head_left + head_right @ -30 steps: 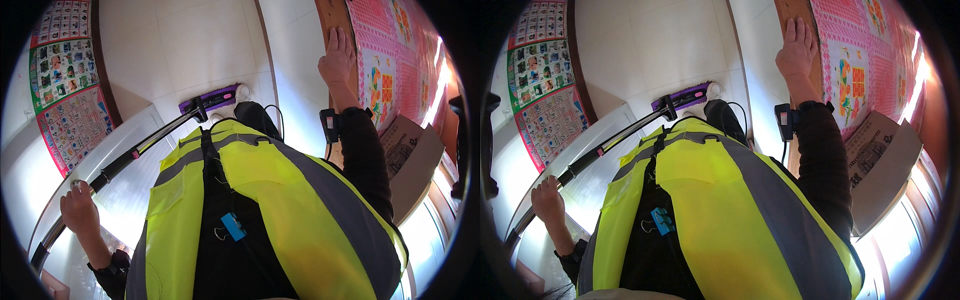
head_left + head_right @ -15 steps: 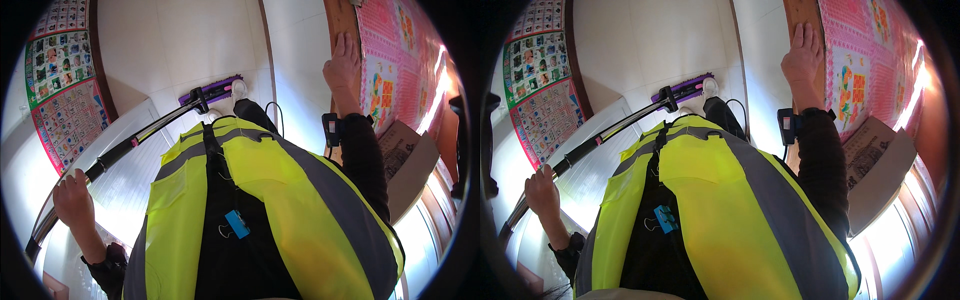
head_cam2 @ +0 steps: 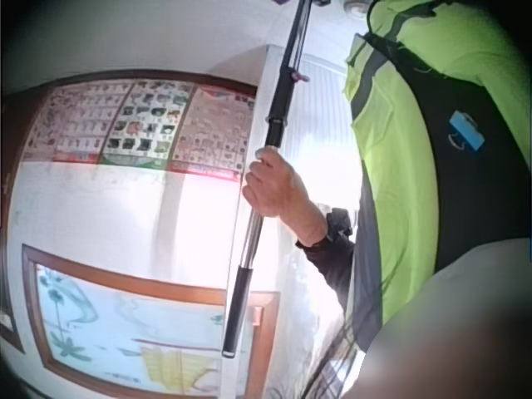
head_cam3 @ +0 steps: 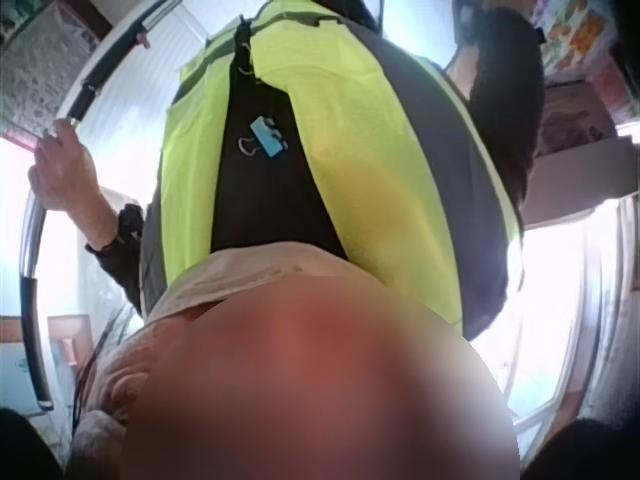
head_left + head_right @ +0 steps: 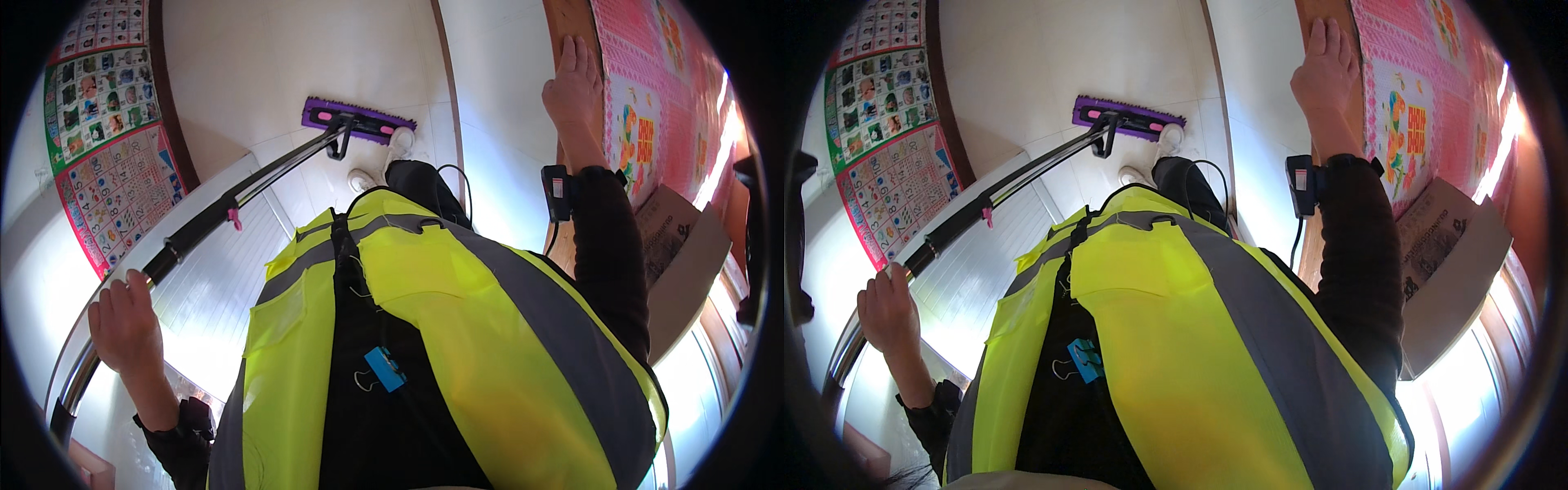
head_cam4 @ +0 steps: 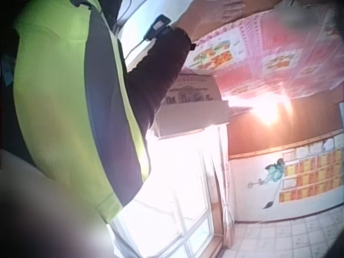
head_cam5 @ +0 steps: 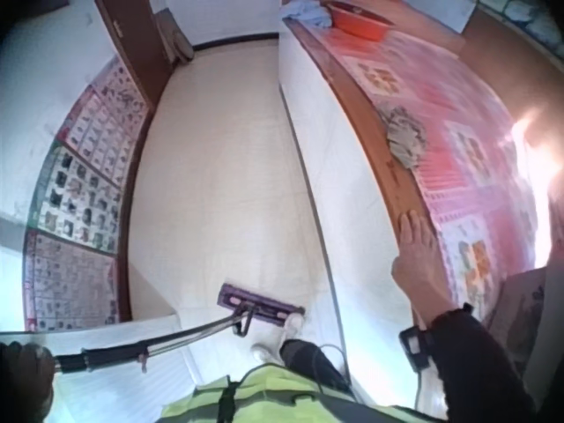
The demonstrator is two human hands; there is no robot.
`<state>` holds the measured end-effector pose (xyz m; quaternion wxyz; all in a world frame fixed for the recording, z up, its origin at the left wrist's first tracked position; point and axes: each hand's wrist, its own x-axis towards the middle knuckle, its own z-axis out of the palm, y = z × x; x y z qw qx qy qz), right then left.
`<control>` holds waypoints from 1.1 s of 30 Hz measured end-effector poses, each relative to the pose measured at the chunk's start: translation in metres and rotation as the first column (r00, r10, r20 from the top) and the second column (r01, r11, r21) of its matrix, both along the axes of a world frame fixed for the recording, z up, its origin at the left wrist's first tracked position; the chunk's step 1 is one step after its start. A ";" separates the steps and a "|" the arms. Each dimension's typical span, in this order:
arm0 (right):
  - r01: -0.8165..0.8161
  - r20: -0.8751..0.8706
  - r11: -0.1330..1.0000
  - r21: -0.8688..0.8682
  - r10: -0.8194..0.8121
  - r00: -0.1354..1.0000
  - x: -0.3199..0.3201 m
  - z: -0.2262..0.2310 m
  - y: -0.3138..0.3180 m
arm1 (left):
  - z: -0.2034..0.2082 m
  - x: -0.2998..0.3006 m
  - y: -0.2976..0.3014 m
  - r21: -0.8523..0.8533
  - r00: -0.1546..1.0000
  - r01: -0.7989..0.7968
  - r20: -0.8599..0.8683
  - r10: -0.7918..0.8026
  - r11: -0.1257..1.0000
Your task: The person mops a tiled floor using a purple flat mop. They move the mop back and forth across the floor in a bedroom, covering areas near a bed and a wardrobe. The person adjusts their grip and position to reach different sections of the room.
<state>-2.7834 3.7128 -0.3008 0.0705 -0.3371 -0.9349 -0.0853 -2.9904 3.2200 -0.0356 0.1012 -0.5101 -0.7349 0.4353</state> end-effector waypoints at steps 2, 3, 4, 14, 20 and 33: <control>0.001 0.012 1.000 0.002 -0.001 1.000 -0.001 0.001 -0.001 | 0.001 -0.002 -0.002 -0.012 1.000 -0.008 0.017 0.009 1.000; -0.002 0.015 1.000 -0.003 0.002 1.000 -0.001 0.001 -0.002 | 0.001 -0.003 -0.002 -0.009 1.000 -0.007 0.014 0.007 1.000; -0.006 0.015 1.000 -0.010 0.006 1.000 -0.001 0.002 -0.002 | 0.001 -0.003 0.000 -0.010 1.000 0.002 0.012 -0.002 1.000; 0.004 0.027 1.000 0.020 -0.005 1.000 -0.001 0.001 -0.001 | -0.010 0.012 0.023 0.013 0.998 -0.040 -0.041 0.041 0.999; -0.009 -0.005 1.000 -0.006 0.009 1.000 0.000 0.000 0.000 | -0.002 0.007 -0.016 0.041 0.993 -0.097 0.067 0.095 0.994; 0.016 0.068 0.997 -0.070 -0.012 0.998 -0.004 0.010 -0.004 | 0.008 0.037 -0.060 -0.089 0.895 -0.440 0.036 0.445 0.893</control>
